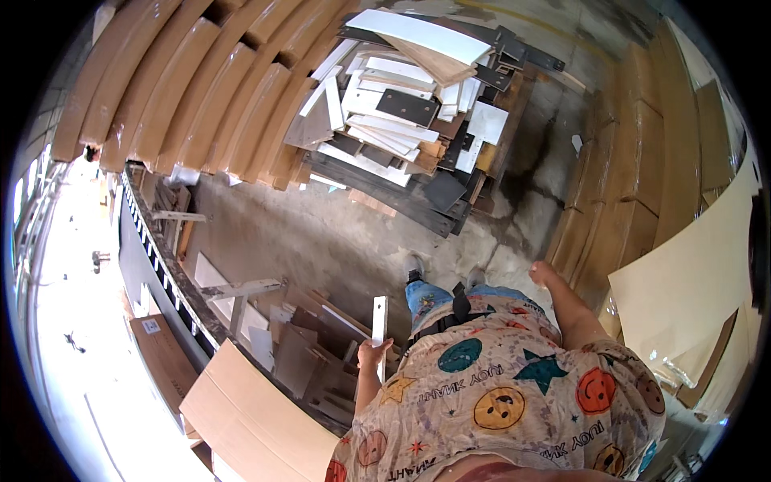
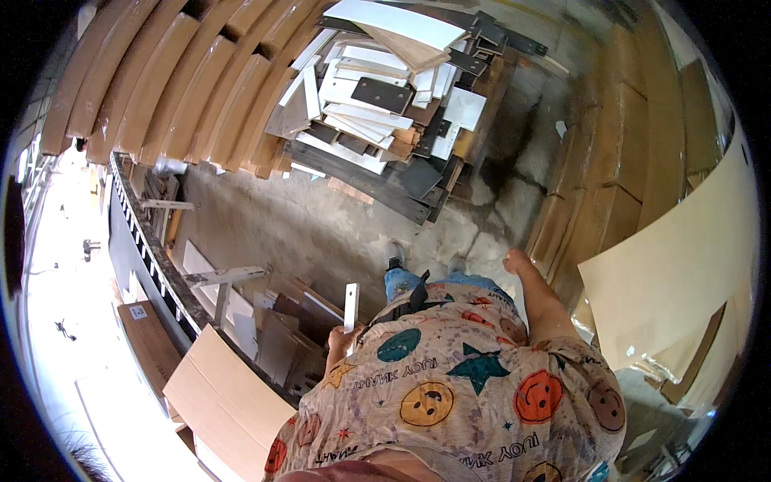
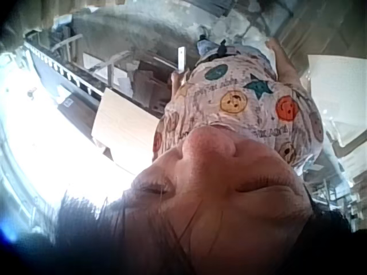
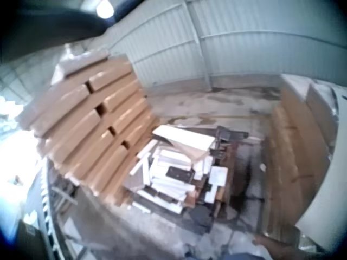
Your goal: The person sorts through a pile of white rectangular panels in a warehouse, picking them up, inspecting them, and stacking them. They then walk to a conveyor belt and place the sorted panels onto it.
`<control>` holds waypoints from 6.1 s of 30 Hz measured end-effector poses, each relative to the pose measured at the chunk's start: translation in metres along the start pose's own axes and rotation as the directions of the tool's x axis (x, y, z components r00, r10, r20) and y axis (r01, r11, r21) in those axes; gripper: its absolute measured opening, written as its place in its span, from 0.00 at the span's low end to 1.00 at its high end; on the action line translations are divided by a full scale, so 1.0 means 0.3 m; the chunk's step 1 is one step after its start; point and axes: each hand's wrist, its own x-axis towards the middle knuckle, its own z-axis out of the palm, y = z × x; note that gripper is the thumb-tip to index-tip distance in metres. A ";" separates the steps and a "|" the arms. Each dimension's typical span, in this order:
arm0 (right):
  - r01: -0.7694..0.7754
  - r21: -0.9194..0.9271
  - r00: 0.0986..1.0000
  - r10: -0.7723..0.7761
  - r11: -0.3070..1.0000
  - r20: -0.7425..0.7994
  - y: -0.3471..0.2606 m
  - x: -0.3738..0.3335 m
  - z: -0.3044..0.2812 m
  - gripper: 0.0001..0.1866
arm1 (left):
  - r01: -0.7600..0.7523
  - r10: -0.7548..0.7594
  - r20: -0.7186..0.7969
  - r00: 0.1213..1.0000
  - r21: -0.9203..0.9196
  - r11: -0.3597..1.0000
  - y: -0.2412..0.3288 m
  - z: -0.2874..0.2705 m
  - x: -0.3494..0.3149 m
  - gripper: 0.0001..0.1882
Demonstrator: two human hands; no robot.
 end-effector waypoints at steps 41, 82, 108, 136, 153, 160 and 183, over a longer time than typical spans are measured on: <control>0.270 -0.239 0.955 -0.292 0.933 -0.059 -1.545 0.496 -0.284 0.15 | -0.003 0.009 0.023 1.000 -0.263 0.965 -0.258 -0.605 0.742 0.32; 0.213 -0.372 0.976 -0.177 0.903 0.130 -1.884 0.423 -0.144 0.14 | 0.098 -0.097 -0.037 0.995 0.025 0.995 -0.244 -1.292 1.205 0.34; 0.358 -0.368 0.932 -0.305 0.858 0.196 -2.322 0.425 -0.028 0.19 | 0.086 -0.069 0.063 0.996 -0.326 0.941 -0.604 -1.024 1.262 0.36; 0.251 -0.488 0.822 0.083 0.836 0.564 -2.378 0.306 0.198 0.22 | 0.095 0.005 0.170 0.986 -0.574 0.813 -0.500 -0.787 1.219 0.31; 0.222 -0.715 0.622 0.468 0.663 0.627 -2.313 0.326 0.216 0.26 | 0.240 -0.058 0.247 0.967 -0.813 0.530 -0.361 -0.693 1.278 0.29; 0.306 -0.677 0.651 0.372 0.669 0.662 -2.394 0.372 0.242 0.25 | 0.274 -0.048 0.281 0.959 -0.862 0.426 -0.321 -0.823 1.306 0.26; 0.106 -0.003 0.991 -0.105 0.994 0.084 -1.372 0.061 0.296 0.16 | -0.102 0.101 -0.017 0.995 -0.170 0.980 -0.176 -0.733 0.959 0.30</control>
